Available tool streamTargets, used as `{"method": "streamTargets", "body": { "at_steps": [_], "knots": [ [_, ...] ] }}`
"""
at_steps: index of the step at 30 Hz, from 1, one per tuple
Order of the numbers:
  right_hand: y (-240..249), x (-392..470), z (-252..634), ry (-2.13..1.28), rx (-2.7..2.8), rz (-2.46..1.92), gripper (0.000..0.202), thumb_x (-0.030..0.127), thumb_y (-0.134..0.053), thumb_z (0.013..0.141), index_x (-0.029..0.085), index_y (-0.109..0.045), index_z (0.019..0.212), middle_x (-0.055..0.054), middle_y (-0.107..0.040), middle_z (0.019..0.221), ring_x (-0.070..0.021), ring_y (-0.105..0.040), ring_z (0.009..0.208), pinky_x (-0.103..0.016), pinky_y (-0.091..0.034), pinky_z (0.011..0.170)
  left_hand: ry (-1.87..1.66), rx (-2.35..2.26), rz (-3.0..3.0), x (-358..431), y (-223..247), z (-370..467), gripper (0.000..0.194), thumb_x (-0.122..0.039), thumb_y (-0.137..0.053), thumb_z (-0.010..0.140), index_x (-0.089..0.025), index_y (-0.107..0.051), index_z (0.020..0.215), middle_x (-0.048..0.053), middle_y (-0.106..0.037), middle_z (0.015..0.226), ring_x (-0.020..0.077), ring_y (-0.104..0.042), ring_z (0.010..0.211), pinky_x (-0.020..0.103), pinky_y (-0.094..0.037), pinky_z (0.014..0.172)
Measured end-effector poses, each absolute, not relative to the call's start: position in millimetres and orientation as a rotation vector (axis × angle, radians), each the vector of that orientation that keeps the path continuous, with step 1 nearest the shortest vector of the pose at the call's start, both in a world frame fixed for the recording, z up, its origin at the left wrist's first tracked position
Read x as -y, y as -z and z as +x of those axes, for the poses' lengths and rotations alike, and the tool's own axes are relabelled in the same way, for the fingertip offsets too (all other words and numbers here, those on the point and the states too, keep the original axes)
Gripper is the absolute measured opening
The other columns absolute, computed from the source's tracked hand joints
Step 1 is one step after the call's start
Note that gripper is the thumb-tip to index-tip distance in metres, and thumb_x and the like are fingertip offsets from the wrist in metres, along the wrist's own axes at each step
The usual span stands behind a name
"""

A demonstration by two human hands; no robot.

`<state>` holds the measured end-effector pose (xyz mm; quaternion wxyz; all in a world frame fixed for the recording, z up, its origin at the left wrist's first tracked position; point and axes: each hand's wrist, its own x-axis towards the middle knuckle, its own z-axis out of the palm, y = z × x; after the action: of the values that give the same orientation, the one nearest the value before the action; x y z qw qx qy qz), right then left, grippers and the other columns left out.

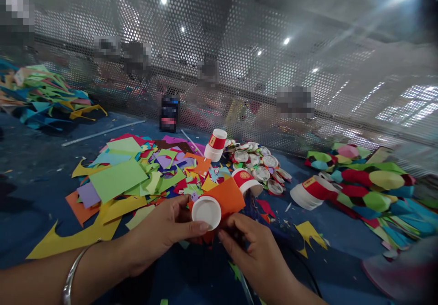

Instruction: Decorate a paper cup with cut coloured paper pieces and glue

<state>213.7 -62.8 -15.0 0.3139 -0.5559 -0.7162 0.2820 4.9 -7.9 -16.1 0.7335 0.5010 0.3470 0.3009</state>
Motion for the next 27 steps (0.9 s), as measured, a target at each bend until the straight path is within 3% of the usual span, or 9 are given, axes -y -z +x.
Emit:
{"method": "streamTargets", "body": {
  "at_steps": [10,21,27],
  "knots": [
    [12,62,217,-0.775,1.914,-1.480,0.026,0.036,-0.055,0.098,0.021,-0.059,0.077,0.003,-0.055,0.069,-0.0121,-0.048,0.061,-0.025,-0.037,0.057,-0.698,-0.746,1.137,6,22,5,0.044,-0.037,-0.082,0.077,-0.019,-0.063,0.112,0.007,-0.074,0.108,0.0180,-0.064,0.092,0.026,-0.051,0.074],
    [-20,68,257,-0.795,2.184,-1.756,0.020,0.032,-0.052,0.098,0.023,-0.065,0.086,0.002,-0.062,0.071,-0.0134,-0.052,0.062,-0.025,-0.036,0.055,-0.969,-0.863,1.066,-14,24,-5,0.035,-0.040,-0.080,0.079,-0.020,-0.068,0.105,0.001,-0.068,0.092,0.0107,-0.055,0.070,0.023,-0.046,0.065],
    [-11,81,263,-0.590,2.395,-1.944,0.015,0.022,-0.053,0.094,0.022,-0.066,0.087,-0.002,-0.069,0.079,-0.0155,-0.059,0.063,-0.028,-0.038,0.057,-1.071,-0.854,1.026,-15,21,-7,0.033,-0.041,-0.079,0.080,-0.022,-0.070,0.105,0.003,-0.068,0.102,0.0160,-0.057,0.086,0.024,-0.047,0.065]
  ]
}}
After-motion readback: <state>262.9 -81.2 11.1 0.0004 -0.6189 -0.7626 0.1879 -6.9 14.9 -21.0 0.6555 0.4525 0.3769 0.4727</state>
